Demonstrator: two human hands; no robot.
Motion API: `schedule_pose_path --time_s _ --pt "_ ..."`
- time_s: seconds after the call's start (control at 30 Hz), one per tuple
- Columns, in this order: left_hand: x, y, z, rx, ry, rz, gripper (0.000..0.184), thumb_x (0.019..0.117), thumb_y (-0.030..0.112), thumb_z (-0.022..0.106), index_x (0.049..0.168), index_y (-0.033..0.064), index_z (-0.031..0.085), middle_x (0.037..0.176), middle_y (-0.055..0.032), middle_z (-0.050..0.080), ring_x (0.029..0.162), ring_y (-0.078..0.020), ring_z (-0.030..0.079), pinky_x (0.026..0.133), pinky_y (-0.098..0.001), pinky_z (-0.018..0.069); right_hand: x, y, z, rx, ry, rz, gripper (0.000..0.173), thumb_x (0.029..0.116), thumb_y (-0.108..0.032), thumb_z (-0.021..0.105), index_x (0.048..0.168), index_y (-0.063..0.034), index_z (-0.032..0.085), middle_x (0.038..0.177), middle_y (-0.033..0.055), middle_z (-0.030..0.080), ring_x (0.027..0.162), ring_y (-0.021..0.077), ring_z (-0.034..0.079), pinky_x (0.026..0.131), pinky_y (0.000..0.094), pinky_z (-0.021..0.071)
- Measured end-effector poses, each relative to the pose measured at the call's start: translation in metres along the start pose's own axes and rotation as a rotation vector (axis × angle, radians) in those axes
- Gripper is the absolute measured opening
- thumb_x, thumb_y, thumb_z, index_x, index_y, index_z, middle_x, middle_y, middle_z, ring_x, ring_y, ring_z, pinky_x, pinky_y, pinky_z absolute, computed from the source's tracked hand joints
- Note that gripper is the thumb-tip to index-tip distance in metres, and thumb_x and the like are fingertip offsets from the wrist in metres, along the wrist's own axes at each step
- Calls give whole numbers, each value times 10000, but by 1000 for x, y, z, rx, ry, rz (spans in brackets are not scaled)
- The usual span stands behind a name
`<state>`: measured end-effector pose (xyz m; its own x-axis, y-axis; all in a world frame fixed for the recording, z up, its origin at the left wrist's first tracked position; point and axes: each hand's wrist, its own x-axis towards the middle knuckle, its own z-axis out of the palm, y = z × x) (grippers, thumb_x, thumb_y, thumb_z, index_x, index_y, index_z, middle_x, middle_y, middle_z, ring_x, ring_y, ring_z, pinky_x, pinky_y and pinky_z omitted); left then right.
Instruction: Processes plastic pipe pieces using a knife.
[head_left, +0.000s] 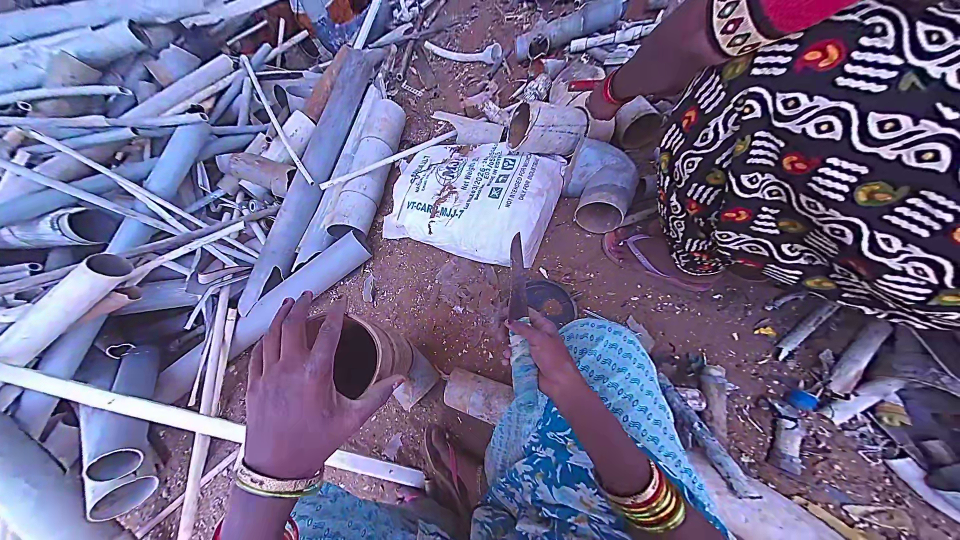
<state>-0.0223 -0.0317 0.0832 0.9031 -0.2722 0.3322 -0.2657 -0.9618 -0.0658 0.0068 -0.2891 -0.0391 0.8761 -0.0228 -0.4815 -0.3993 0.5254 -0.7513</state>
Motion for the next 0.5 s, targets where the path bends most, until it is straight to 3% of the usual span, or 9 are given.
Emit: schedule_pose_path --time_s 0.07,0.17,0.2,0.27,0.3,0.37,0.5 --pt "2 6 0 12 -26 -41 1128 638 848 585 1445 60 565 1495 -369 425 1336 -628 414 955 -750 401 2 1 0 0 -6 5 187 1083 -35 402 1225 24 508 722 41 578 486 97 563 449 223 515" --pt "15 1 5 -16 21 -29 1015 646 720 657 1416 62 596 1355 -376 528 1148 -631 532 762 -711 472 4 4 -3 -5 -19 -5 200 1076 -21 404 1250 30 489 721 38 586 483 88 556 449 213 500" --pt "25 -9 7 -46 18 -33 998 654 688 676 1429 65 582 1325 -368 545 1132 -629 535 767 -715 468 7 4 -4 -8 -21 -12 208 1074 -19 408 1260 30 486 719 37 587 485 87 558 450 212 501" --pt "54 -46 11 -131 -41 -93 1013 670 606 748 1502 87 493 1328 -361 545 1202 -617 504 887 -746 424 13 7 -7 -6 -18 -16 230 1070 -19 417 1287 25 480 728 33 575 495 88 553 463 222 505" --pt "68 -66 13 -172 -81 -157 1007 691 541 797 1530 105 449 1345 -362 538 1244 -600 489 961 -743 391 15 9 -9 -3 -15 -14 228 1069 -21 419 1284 24 481 734 34 570 503 93 551 473 229 507" --pt "88 -91 11 -211 -84 -285 976 731 428 848 1543 100 418 1349 -388 529 1257 -598 490 1006 -742 359 19 9 -11 5 -3 -38 222 1062 -10 424 1269 34 491 725 33 575 510 90 554 485 224 504" --pt "98 -87 -20 -212 50 -311 1022 709 489 801 1554 91 388 1405 -386 483 1286 -595 461 1021 -749 330 28 3 -11 16 15 -49 280 1063 -15 426 1335 46 460 724 43 564 514 98 563 485 231 513"
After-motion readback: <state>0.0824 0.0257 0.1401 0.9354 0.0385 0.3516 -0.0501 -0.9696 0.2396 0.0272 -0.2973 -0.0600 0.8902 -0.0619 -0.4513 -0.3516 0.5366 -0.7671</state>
